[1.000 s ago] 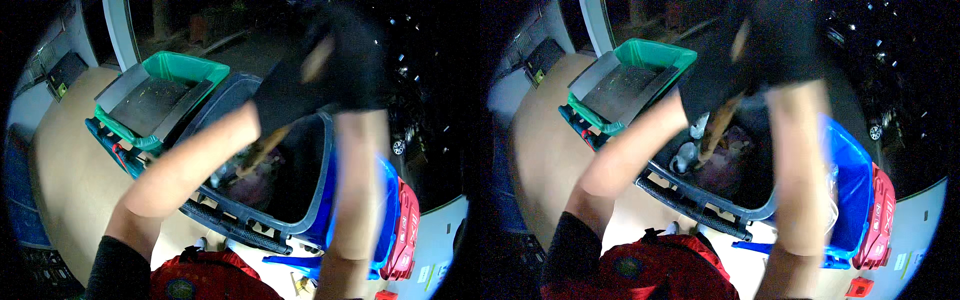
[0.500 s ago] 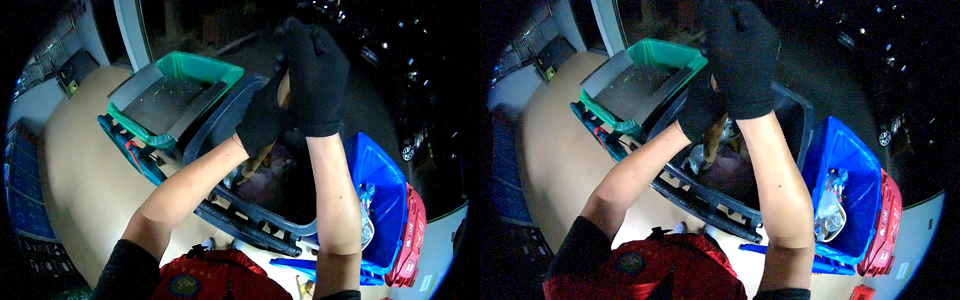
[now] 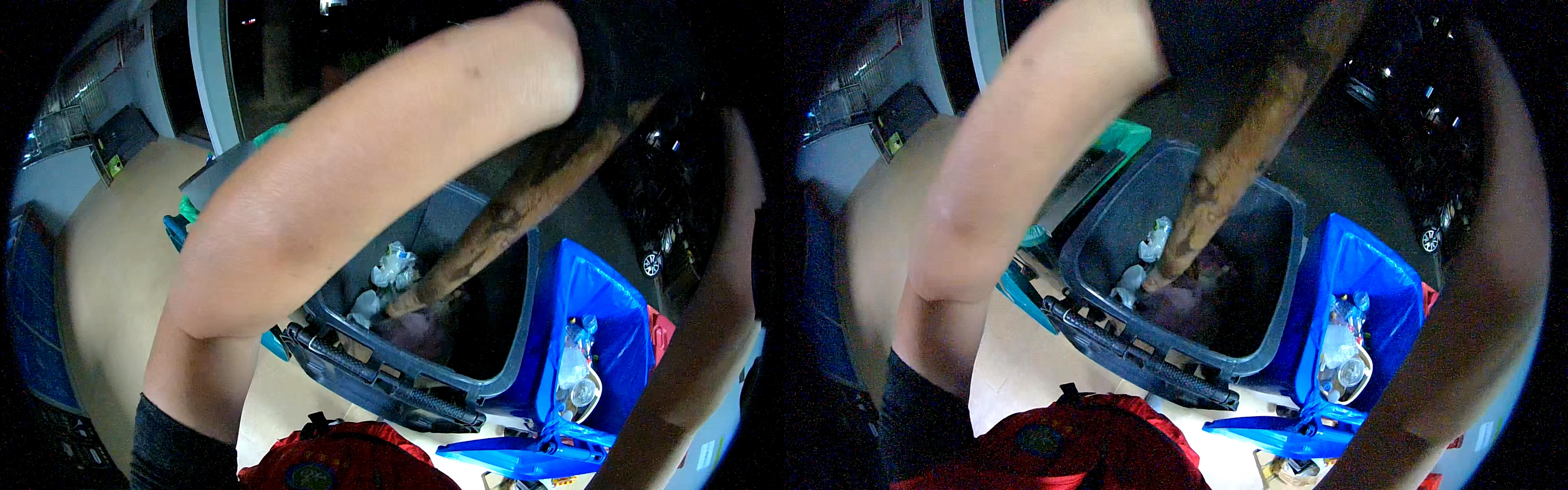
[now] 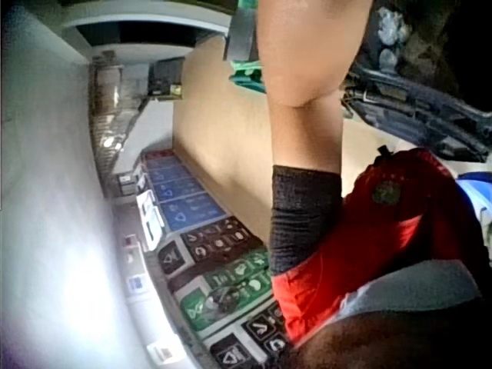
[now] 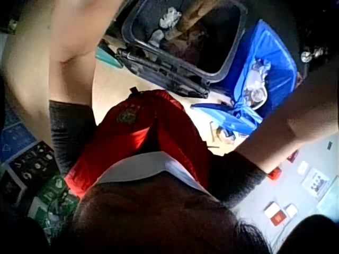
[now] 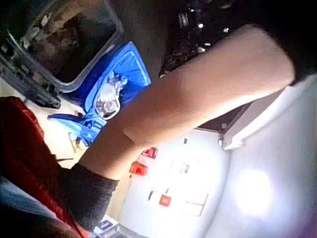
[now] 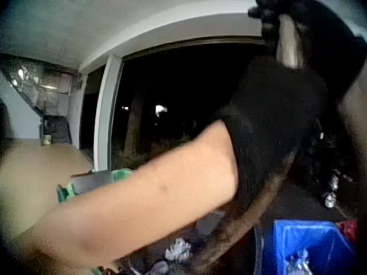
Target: The person sorts waste by cutting open a plastic bag with scissors, removing vegetable scraps onto a tray, and placing the scraps into a green bin. They then close the bin lids and remove their gloves.
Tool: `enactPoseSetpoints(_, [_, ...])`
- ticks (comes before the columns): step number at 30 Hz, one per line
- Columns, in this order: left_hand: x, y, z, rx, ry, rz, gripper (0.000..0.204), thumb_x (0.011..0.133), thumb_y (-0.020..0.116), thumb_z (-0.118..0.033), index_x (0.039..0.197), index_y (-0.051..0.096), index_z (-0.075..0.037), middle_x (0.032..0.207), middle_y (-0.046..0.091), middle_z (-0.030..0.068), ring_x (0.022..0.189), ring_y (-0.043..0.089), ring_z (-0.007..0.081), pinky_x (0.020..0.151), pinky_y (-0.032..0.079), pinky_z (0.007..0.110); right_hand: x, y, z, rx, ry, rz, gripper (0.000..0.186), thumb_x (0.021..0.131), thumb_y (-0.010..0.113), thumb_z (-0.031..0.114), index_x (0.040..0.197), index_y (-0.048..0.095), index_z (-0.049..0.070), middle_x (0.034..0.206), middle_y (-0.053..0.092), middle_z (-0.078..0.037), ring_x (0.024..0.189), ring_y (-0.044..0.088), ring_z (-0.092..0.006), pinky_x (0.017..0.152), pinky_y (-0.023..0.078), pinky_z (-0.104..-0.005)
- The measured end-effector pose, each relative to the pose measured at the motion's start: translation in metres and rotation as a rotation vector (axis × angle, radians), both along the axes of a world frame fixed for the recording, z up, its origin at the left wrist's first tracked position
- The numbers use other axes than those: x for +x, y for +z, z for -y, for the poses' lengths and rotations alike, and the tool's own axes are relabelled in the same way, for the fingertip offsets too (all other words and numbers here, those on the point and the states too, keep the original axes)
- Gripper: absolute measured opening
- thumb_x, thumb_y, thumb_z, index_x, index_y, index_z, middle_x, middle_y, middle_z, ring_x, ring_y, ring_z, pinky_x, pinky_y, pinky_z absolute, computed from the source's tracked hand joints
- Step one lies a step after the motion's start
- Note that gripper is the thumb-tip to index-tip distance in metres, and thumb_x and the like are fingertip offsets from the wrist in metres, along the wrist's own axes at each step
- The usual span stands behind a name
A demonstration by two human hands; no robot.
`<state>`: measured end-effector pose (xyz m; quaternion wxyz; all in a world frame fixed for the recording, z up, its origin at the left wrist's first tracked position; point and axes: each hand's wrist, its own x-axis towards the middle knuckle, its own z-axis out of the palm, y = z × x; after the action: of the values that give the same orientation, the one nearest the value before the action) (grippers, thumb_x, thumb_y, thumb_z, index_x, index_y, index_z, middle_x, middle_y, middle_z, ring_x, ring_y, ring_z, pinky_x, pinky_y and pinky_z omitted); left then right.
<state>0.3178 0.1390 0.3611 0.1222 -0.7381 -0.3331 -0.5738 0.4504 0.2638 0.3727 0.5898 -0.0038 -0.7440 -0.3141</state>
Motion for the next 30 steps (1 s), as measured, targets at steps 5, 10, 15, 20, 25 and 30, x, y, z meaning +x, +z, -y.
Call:
enactPoseSetpoints(5, [-0.033,-0.058,-0.020,-0.414,0.086,0.200,0.064,0.090,0.072,-0.027,0.145,0.043,-0.010,0.143,0.050,0.0192,0.130,0.051,0.0334,0.106,0.045,0.043,-0.080,-0.071,0.011,-0.307,0.268,0.020,0.020,0.093,0.066,0.017,0.110,0.069,0.008,0.093,0.069,-0.010,0.084,0.068,-0.0233,0.076,0.055,-0.0351])
enactPoseSetpoints(10, [-0.054,-0.179,-0.018,-0.415,0.376,0.203,0.069,0.086,0.075,-0.021,0.146,0.043,-0.008,0.149,0.044,0.0189,0.135,0.046,0.0337,0.114,0.038,0.044,-0.115,-0.121,0.024,-0.778,0.632,0.025,0.018,0.094,0.067,0.020,0.107,0.071,0.008,0.092,0.069,-0.010,0.083,0.068,-0.0213,0.077,0.055,-0.0351])
enactPoseSetpoints(15, [-0.049,-0.198,-0.016,-0.458,0.219,0.242,0.063,0.085,0.075,-0.019,0.141,0.046,-0.007,0.141,0.052,0.0156,0.132,0.048,0.0307,0.111,0.040,0.042,-0.100,-0.126,0.057,-0.993,0.858,-0.097,0.040,0.090,0.073,0.027,0.121,0.062,0.004,0.099,0.069,-0.011,0.086,0.067,-0.0202,0.082,0.054,-0.0344])
enactPoseSetpoints(20, [-0.016,-0.205,0.042,-0.683,0.242,-0.128,0.071,0.090,0.073,-0.025,0.148,0.037,-0.007,0.147,0.045,0.0181,0.138,0.042,0.0325,0.116,0.036,0.044,-0.029,-0.150,0.096,-1.149,0.804,-0.063,0.060,0.087,0.077,0.027,0.136,0.052,0.003,0.103,0.068,-0.011,0.094,0.066,-0.0195,0.083,0.054,-0.0325])
enactPoseSetpoints(25, [0.012,-0.205,0.081,-0.843,-0.003,-0.067,0.067,0.090,0.071,-0.029,0.145,0.042,-0.005,0.144,0.047,0.0198,0.133,0.047,0.0345,0.113,0.037,0.044,0.036,-0.146,0.080,-1.272,0.722,-0.261,0.038,0.092,0.070,0.023,0.124,0.063,0.004,0.106,0.069,-0.011,0.096,0.066,-0.0184,0.083,0.054,-0.0322])
enactPoseSetpoints(30, [0.021,-0.223,0.110,-0.753,-0.090,0.023,0.057,0.091,0.068,-0.028,0.140,0.049,-0.005,0.139,0.051,0.0193,0.130,0.050,0.0334,0.112,0.038,0.043,0.163,-0.052,0.062,-0.299,-0.059,-0.335,0.029,0.100,0.051,0.014,0.123,0.065,0.005,0.114,0.068,-0.013,0.100,0.066,-0.0233,0.089,0.053,-0.0349])
